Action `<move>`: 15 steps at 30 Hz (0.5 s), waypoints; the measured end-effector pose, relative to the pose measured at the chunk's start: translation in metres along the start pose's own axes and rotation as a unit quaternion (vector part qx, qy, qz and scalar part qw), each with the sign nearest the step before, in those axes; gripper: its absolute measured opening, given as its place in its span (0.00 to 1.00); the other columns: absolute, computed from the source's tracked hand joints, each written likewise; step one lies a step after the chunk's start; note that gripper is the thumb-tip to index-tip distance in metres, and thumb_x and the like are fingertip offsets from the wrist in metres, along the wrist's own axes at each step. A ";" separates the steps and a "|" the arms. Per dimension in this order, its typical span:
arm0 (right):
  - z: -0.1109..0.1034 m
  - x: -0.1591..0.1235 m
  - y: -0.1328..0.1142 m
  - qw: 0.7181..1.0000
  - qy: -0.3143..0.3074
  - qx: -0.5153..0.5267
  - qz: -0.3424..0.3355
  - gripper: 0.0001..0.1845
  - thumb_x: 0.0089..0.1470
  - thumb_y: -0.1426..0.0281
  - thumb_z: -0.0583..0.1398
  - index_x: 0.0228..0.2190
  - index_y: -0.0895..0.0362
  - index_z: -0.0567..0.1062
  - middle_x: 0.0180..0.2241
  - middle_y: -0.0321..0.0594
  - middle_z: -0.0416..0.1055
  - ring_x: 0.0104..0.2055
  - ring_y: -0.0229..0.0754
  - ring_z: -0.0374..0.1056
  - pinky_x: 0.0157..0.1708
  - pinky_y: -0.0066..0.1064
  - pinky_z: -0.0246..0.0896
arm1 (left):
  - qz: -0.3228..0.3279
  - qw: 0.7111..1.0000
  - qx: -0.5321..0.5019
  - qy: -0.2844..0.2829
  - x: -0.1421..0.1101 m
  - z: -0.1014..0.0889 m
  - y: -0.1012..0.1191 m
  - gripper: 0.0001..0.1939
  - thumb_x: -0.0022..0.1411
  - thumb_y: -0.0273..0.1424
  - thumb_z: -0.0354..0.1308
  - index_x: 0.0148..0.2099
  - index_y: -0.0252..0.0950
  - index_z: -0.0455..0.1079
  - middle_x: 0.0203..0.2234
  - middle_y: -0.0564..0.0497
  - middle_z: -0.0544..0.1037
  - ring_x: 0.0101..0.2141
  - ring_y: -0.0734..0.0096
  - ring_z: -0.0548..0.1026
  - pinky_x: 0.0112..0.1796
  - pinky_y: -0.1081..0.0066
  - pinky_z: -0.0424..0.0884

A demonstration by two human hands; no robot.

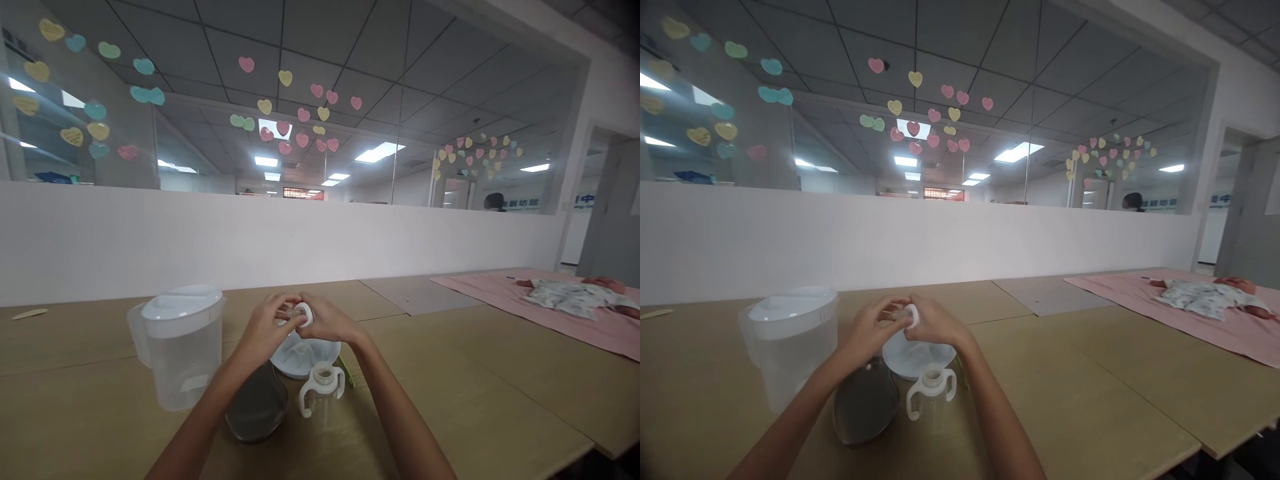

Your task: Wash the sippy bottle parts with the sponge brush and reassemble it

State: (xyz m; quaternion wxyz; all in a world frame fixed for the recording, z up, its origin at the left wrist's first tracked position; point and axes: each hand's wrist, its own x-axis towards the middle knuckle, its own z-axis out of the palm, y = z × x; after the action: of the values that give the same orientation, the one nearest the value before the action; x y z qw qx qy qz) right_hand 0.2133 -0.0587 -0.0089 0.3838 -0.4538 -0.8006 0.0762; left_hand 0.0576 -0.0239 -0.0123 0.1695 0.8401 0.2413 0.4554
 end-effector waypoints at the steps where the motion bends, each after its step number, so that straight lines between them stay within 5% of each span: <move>1: -0.001 -0.001 -0.002 1.000 0.001 0.005 -0.002 0.16 0.36 0.76 0.58 0.32 0.58 0.64 0.27 0.31 0.63 0.27 0.33 0.59 0.24 0.22 0.51 | 0.006 1.000 0.000 0.003 0.000 -0.003 0.001 0.13 0.52 0.36 0.57 0.41 0.39 0.70 0.35 0.50 0.73 0.34 0.71 0.72 0.36 0.71 0.70; 8: -0.007 -0.005 -0.006 0.996 -0.004 0.089 -0.027 0.17 0.37 0.78 0.57 0.32 0.57 0.62 0.30 0.30 0.62 0.29 0.32 0.57 0.26 0.22 0.52 | 0.032 0.997 -0.072 0.015 0.000 -0.006 0.005 0.12 0.53 0.37 0.56 0.38 0.39 0.75 0.35 0.49 0.77 0.34 0.69 0.74 0.33 0.72 0.73; 15: -0.007 -0.003 0.000 0.996 -0.001 0.083 -0.015 0.18 0.37 0.79 0.58 0.34 0.56 0.62 0.31 0.31 0.63 0.31 0.34 0.58 0.28 0.23 0.53 | -0.097 0.971 -0.219 -0.021 0.007 0.001 -0.008 0.16 0.49 0.37 0.59 0.40 0.37 0.74 0.38 0.51 0.77 0.33 0.66 0.75 0.28 0.68 0.77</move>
State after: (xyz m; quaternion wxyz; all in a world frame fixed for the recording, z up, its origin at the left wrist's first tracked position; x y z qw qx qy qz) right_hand 0.2191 -0.0627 -0.0057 0.4201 -0.4080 -0.7990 0.1368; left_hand 0.0593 -0.0133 -0.0124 0.3973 0.7649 0.2122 0.4604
